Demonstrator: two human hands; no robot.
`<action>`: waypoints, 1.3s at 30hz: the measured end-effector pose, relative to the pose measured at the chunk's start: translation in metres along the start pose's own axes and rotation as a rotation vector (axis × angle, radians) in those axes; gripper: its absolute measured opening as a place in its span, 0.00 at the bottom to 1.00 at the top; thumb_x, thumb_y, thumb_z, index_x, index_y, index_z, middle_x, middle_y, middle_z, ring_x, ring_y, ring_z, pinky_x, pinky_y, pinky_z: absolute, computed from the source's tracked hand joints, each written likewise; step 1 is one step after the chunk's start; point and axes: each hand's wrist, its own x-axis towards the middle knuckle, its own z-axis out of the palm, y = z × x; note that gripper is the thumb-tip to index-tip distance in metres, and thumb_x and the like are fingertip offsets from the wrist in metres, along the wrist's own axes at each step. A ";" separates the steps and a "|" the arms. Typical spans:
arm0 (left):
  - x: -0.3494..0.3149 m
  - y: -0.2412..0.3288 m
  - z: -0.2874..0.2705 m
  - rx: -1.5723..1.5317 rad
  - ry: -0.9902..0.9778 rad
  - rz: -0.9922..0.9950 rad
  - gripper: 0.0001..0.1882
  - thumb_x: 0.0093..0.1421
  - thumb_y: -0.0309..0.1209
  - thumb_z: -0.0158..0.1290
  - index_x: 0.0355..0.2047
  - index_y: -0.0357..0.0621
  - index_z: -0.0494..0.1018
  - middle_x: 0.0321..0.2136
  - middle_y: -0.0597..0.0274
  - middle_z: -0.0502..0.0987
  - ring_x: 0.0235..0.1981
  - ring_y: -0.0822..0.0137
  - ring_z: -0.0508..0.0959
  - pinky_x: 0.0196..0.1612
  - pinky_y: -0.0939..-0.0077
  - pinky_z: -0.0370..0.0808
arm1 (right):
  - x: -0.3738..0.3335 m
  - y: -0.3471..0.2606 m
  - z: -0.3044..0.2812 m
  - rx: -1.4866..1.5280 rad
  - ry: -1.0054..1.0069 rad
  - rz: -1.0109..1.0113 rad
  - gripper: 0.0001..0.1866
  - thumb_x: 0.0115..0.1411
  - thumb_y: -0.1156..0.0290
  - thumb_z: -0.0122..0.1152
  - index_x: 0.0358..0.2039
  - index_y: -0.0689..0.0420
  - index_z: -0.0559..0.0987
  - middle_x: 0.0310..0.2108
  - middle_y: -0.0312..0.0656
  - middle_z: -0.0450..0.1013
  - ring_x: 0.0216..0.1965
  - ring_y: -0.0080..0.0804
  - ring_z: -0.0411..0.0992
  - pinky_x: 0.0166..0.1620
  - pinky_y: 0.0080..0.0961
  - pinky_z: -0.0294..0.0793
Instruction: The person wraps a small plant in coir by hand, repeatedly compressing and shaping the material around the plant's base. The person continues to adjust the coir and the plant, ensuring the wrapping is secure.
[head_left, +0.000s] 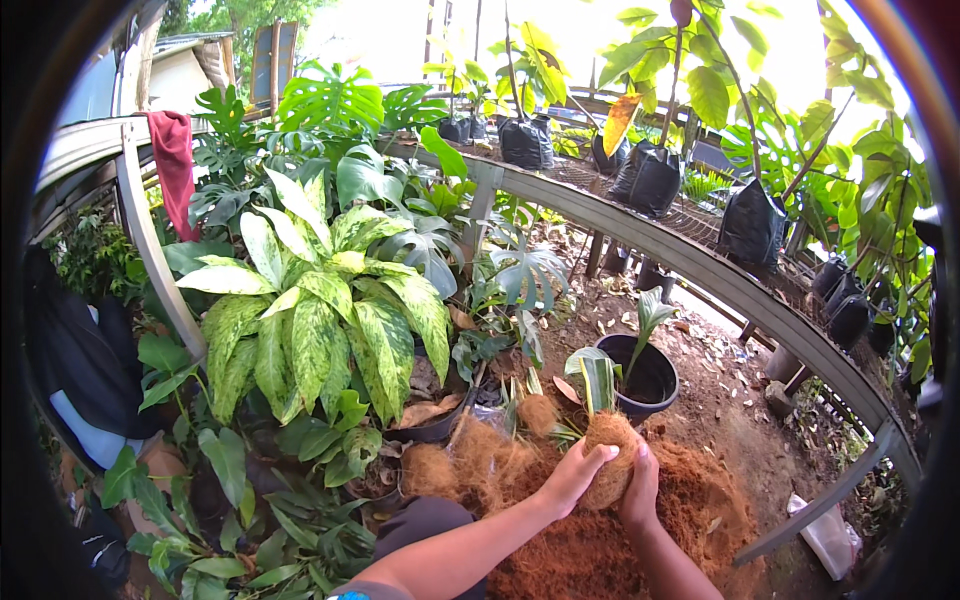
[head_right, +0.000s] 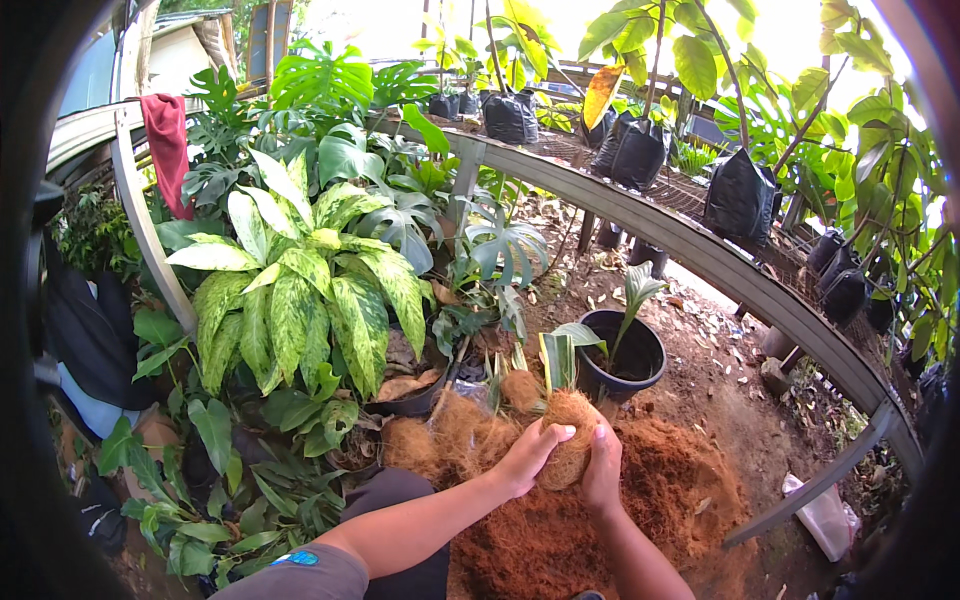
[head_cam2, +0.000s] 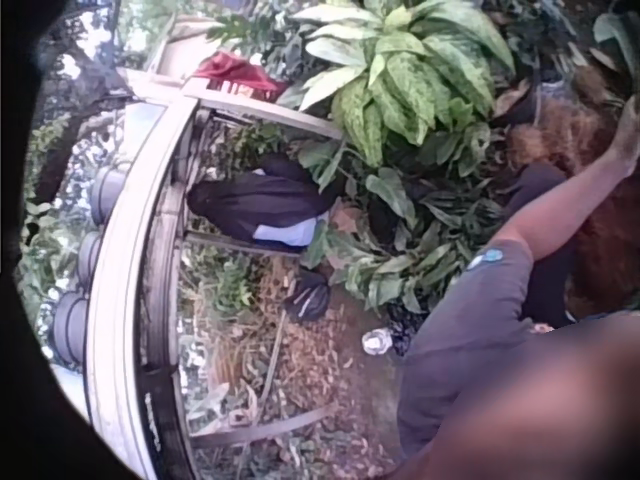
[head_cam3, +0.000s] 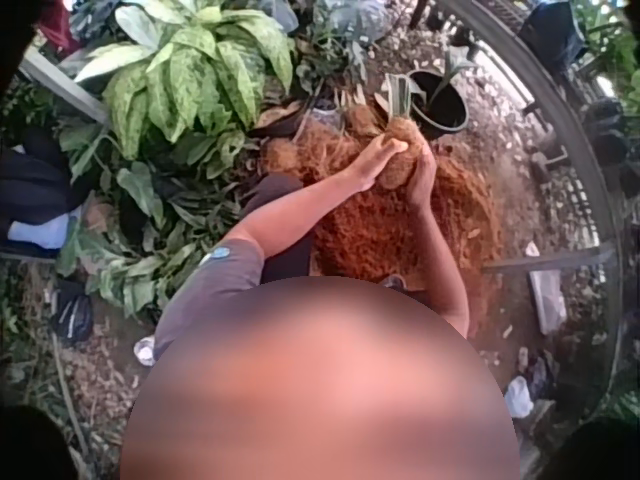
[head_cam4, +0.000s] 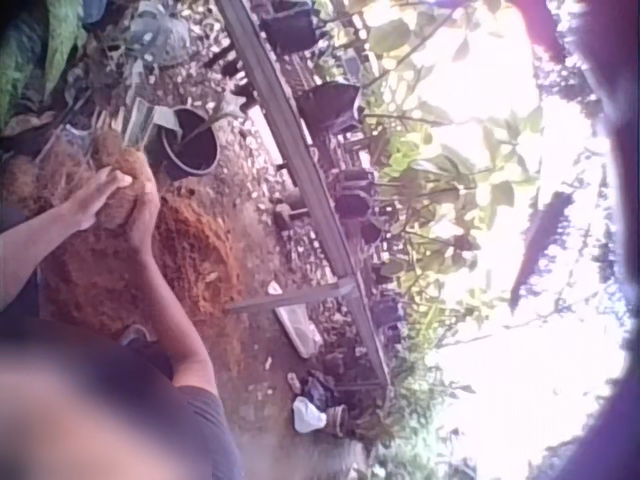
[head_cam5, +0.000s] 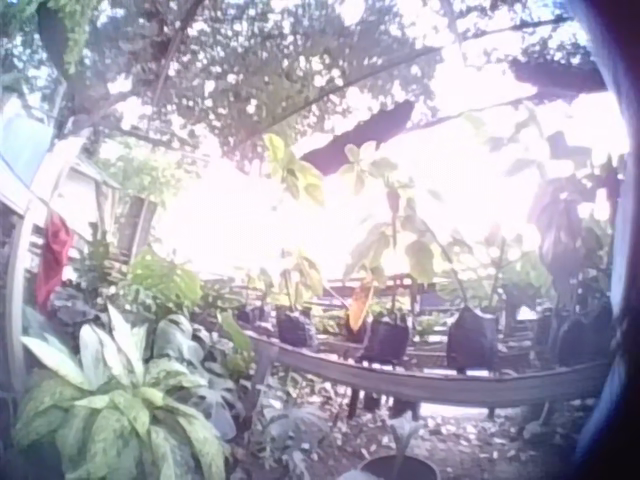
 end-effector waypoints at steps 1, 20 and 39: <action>0.001 -0.003 0.000 0.000 0.000 -0.009 0.25 0.63 0.42 0.57 0.55 0.41 0.69 0.47 0.62 0.76 0.47 0.69 0.77 0.53 0.68 0.75 | -0.003 0.004 0.000 0.039 0.028 0.025 0.35 0.75 0.46 0.41 0.63 0.69 0.69 0.56 0.48 0.73 0.57 0.34 0.71 0.62 0.32 0.67; -0.010 0.008 -0.006 -0.241 -0.071 -0.308 0.27 0.60 0.44 0.59 0.57 0.46 0.71 0.49 0.59 0.78 0.51 0.61 0.79 0.58 0.58 0.76 | -0.013 -0.001 0.008 -0.236 0.151 -0.081 0.25 0.76 0.61 0.36 0.57 0.68 0.75 0.53 0.49 0.74 0.54 0.37 0.70 0.61 0.32 0.66; -0.014 0.025 -0.006 0.523 -0.252 0.173 0.23 0.62 0.38 0.59 0.53 0.35 0.73 0.44 0.62 0.79 0.44 0.73 0.76 0.51 0.72 0.74 | -0.015 -0.019 0.004 -0.285 0.009 -0.174 0.34 0.71 0.64 0.49 0.73 0.66 0.58 0.72 0.55 0.58 0.72 0.47 0.59 0.72 0.39 0.54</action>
